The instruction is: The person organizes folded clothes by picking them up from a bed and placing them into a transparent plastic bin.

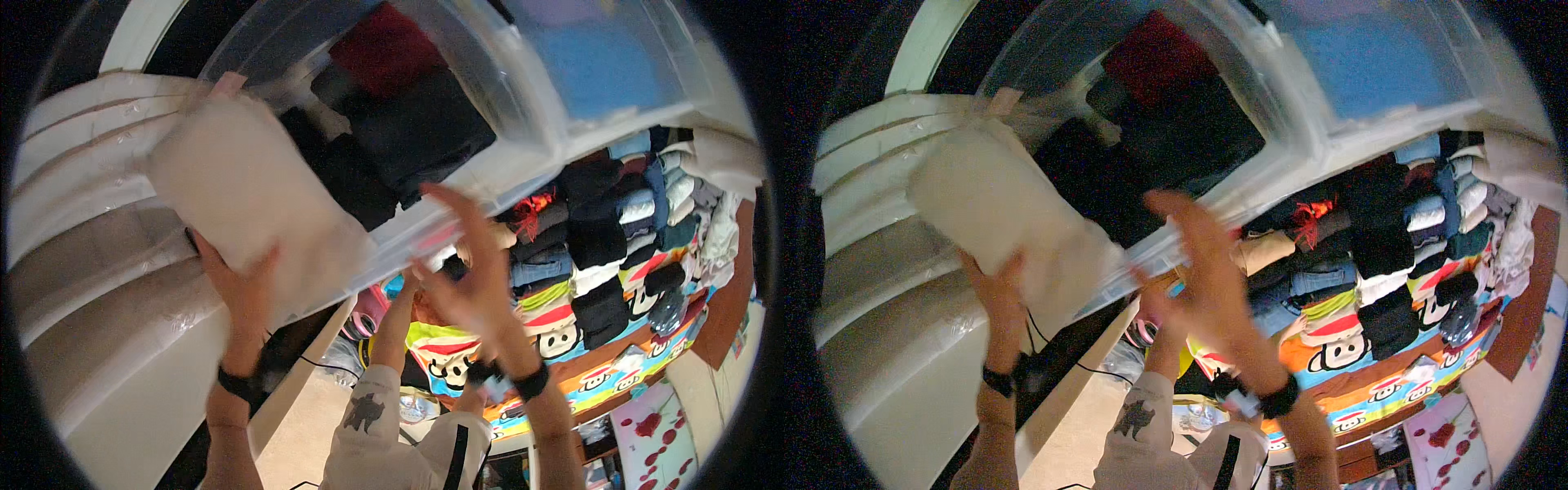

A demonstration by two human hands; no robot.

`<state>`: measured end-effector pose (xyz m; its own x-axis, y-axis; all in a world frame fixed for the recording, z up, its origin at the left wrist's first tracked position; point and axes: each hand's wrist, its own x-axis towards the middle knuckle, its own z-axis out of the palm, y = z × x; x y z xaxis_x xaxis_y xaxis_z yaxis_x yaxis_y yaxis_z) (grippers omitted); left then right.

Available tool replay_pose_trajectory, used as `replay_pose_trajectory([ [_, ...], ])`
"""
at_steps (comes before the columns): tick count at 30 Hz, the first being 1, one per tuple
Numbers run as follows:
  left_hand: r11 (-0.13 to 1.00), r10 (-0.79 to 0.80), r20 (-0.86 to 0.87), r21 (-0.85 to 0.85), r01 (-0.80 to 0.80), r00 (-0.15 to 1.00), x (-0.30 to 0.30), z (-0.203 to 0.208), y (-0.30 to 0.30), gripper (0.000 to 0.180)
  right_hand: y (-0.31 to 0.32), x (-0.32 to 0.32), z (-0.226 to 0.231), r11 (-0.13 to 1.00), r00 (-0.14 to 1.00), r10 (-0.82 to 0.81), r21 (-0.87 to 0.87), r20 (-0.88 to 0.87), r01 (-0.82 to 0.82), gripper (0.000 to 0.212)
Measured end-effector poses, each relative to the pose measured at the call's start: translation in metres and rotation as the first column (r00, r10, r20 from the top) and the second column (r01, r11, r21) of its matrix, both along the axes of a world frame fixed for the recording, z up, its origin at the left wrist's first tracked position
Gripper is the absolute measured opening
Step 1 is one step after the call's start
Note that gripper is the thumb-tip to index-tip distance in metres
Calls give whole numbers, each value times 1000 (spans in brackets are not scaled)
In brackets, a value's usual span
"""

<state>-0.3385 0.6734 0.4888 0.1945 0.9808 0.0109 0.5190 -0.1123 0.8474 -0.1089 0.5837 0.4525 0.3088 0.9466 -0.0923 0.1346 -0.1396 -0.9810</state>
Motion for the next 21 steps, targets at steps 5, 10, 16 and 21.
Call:
replay_pose_trajectory([
  [5, 913, -405, -182, -142, 383, 896, 62, -22, -147, 99, -113, -39, 25, 925, 889, -374, -170, -263, 339, 73],
  [10, 772, -469, 154, -407, 489, 869, 152, -28, -235, 104, -238, 12, -19, 693, 507, -721, -487, -472, 531, 65],
  [16, 320, -346, 429, -782, 535, 835, 182, -65, -271, 109, -314, 6, -53, 642, 671, -720, -536, -177, 548, 46],
  [21, -109, -157, 435, -900, 422, 887, 196, -103, -339, 102, -379, -5, -65, 505, 436, -856, -626, -277, 594, 46],
])
